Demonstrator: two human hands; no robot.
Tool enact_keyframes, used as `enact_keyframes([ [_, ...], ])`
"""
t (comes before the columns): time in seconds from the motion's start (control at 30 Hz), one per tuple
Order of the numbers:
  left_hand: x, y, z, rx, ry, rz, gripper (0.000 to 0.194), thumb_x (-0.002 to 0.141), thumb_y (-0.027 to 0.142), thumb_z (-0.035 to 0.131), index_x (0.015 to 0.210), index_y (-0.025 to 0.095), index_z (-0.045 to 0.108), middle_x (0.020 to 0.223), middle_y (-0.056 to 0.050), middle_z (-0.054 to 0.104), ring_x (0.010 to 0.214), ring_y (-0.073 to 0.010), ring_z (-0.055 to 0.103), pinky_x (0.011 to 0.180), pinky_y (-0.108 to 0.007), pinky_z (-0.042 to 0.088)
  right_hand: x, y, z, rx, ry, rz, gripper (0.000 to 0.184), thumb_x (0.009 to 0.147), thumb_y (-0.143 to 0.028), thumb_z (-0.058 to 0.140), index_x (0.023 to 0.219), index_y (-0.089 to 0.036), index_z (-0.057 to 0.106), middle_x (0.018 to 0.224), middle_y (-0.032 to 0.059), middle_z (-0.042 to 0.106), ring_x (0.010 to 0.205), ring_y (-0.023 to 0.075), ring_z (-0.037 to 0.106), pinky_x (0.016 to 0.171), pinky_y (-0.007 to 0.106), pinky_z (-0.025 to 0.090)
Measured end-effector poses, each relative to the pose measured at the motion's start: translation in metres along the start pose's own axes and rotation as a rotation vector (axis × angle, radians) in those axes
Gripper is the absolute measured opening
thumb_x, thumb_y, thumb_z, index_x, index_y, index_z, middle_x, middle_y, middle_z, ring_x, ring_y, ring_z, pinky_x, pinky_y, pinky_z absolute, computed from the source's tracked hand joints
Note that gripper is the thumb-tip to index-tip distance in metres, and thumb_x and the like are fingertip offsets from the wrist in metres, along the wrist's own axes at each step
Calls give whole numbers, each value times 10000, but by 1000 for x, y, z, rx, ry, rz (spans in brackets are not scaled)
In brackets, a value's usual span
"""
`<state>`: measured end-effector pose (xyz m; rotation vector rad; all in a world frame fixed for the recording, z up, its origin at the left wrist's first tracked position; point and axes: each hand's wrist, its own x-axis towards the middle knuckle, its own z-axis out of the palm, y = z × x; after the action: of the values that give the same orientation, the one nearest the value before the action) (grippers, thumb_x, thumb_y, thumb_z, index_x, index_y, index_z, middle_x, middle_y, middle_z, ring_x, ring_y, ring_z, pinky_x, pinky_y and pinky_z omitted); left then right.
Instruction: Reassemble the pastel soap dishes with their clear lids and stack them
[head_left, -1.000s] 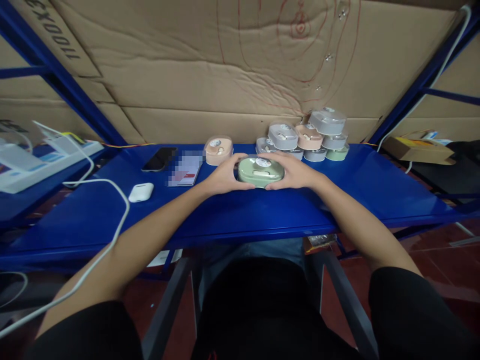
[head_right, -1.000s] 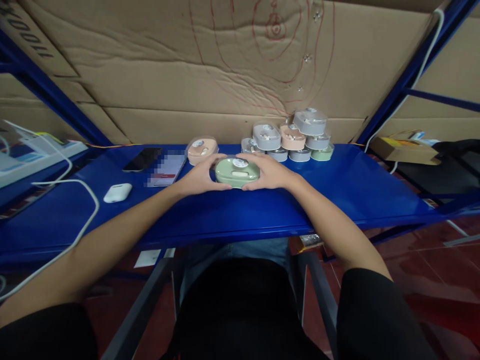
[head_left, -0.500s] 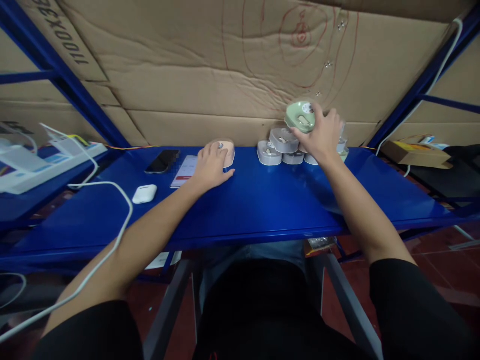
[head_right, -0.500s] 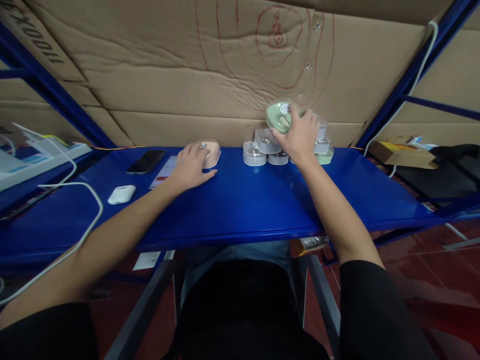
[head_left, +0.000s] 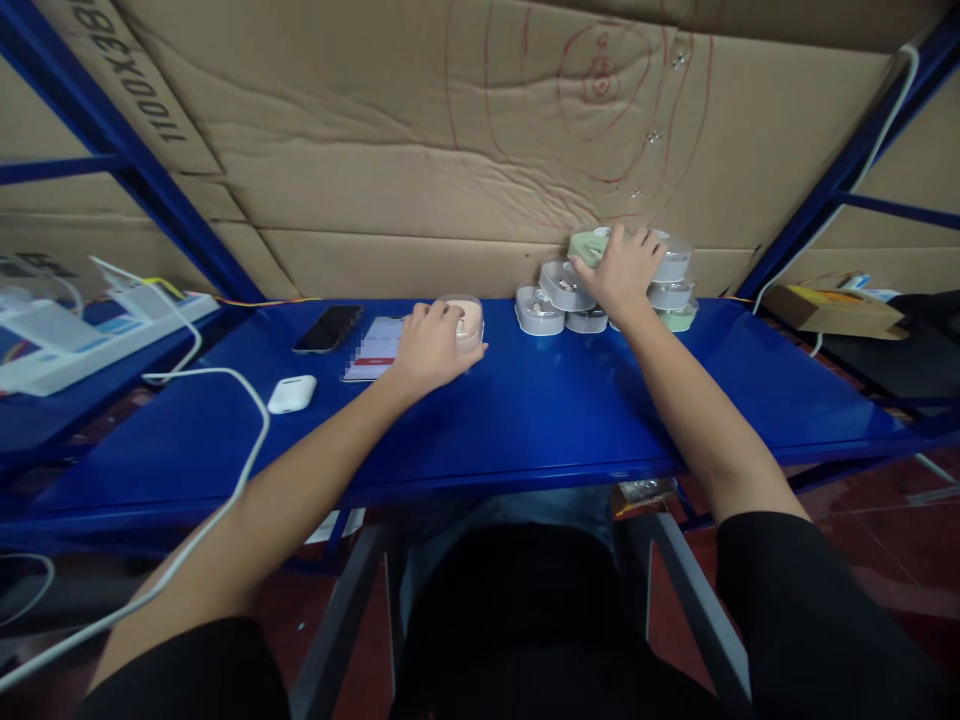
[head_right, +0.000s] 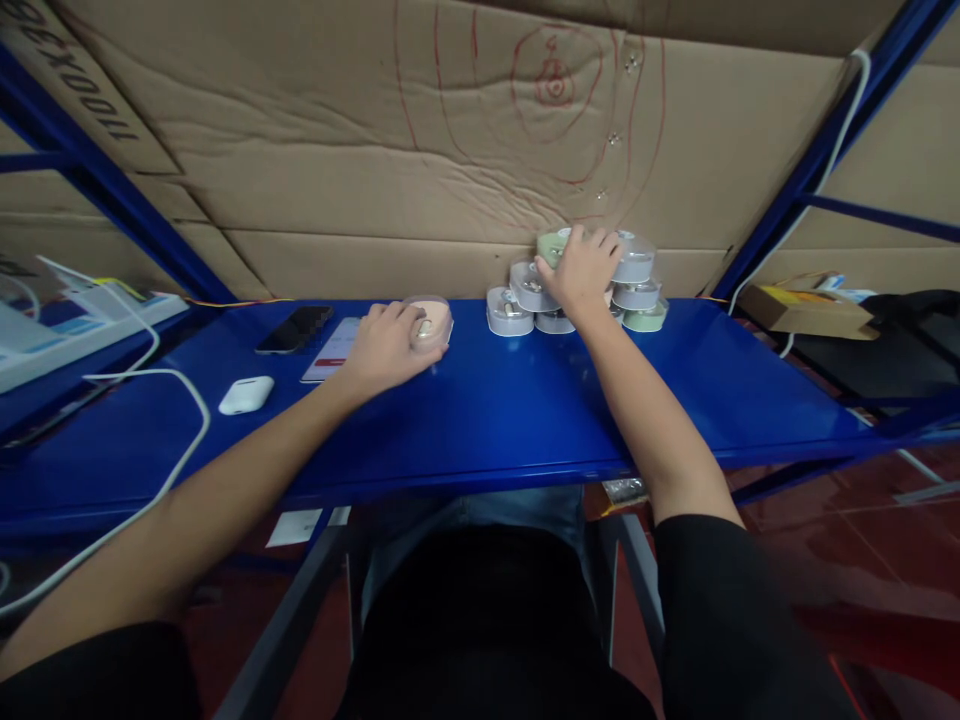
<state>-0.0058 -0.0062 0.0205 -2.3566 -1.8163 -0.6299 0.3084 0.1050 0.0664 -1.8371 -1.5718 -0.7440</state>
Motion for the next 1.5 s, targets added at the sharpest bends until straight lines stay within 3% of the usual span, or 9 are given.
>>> enact_keyframes([
  [0.23, -3, 4, 8, -11, 32, -92, 814, 919, 648, 797, 1503, 118, 599, 1557, -308, 557, 1418, -553, 575, 1206, -680, 487, -9, 8, -8, 73, -8, -121, 766, 1035, -782, 587, 1374, -103, 688, 1491, 308, 641, 1504, 525, 509, 1227, 768, 378],
  [0.43, 0, -3, 10, -15, -21, -148, 670, 1017, 564, 666, 1537, 146, 599, 1507, -283, 578, 1341, -523, 681, 1137, -647, 566, -36, 5, -34, 290, -26, -316, 631, 1061, -655, 558, 1472, -189, 668, 1608, 254, 585, 1613, 513, 414, 1313, 777, 290],
  [0.53, 2, -4, 9, -35, -34, -153, 653, 989, 542, 683, 1521, 166, 621, 1487, -259, 586, 1323, -515, 699, 1143, -650, 574, -64, -8, -45, 472, -73, -464, 472, 1052, -583, 583, 1378, -263, 699, 1476, 203, 660, 1526, 504, 493, 1269, 784, 359],
  [0.73, -2, 8, -2, 8, -84, -172, 656, 951, 509, 715, 1501, 164, 619, 1489, -262, 571, 1312, -525, 718, 1111, -632, 598, -108, -32, -47, 712, -278, -591, 309, 1052, -504, 584, 1162, -240, 700, 1215, 159, 710, 1231, 390, 648, 1159, 595, 531],
  [1.03, -21, 26, -18, 51, -90, -111, 700, 948, 651, 750, 1423, 162, 590, 1415, -284, 596, 1220, -570, 738, 1011, -638, 607, -103, -30, -48, 784, -310, -570, 236, 1057, -474, 583, 1050, -259, 680, 1130, 122, 738, 1163, 365, 677, 1130, 604, 550],
  [1.13, -19, 23, -14, -64, -112, -29, 652, 925, 647, 773, 1355, 187, 603, 1426, -247, 587, 1182, -503, 757, 1008, -609, 621, -101, -26, -50, 823, -375, -634, 338, 1020, -560, 658, 1178, -262, 689, 1264, 136, 730, 1263, 378, 681, 1182, 605, 546],
  [1.23, -15, 17, -9, -298, -194, 260, 608, 864, 624, 812, 1294, 244, 611, 1445, -181, 612, 1275, -432, 722, 1118, -585, 599, -101, -23, -53, 860, -503, -742, 723, 901, -713, 816, 1436, -262, 636, 1549, 180, 631, 1466, 414, 612, 1276, 619, 503],
  [1.33, -11, 13, -2, -489, -223, 516, 681, 825, 565, 851, 1383, 273, 595, 1491, -149, 650, 1436, -397, 642, 1260, -563, 518, -101, -22, -57, 853, -650, -799, 976, 818, -750, 895, 1585, -248, 561, 1633, 207, 600, 1509, 450, 592, 1274, 643, 507],
  [1.5, -12, 13, 9, -567, -291, 423, 1083, 686, 607, 983, 1582, 253, 489, 1643, -214, 606, 1519, -473, 611, 1258, -617, 518, -100, -21, -64, 829, -808, -812, 1055, 772, -718, 936, 1650, -285, 544, 1556, 161, 708, 1394, 424, 700, 1137, 580, 607],
])
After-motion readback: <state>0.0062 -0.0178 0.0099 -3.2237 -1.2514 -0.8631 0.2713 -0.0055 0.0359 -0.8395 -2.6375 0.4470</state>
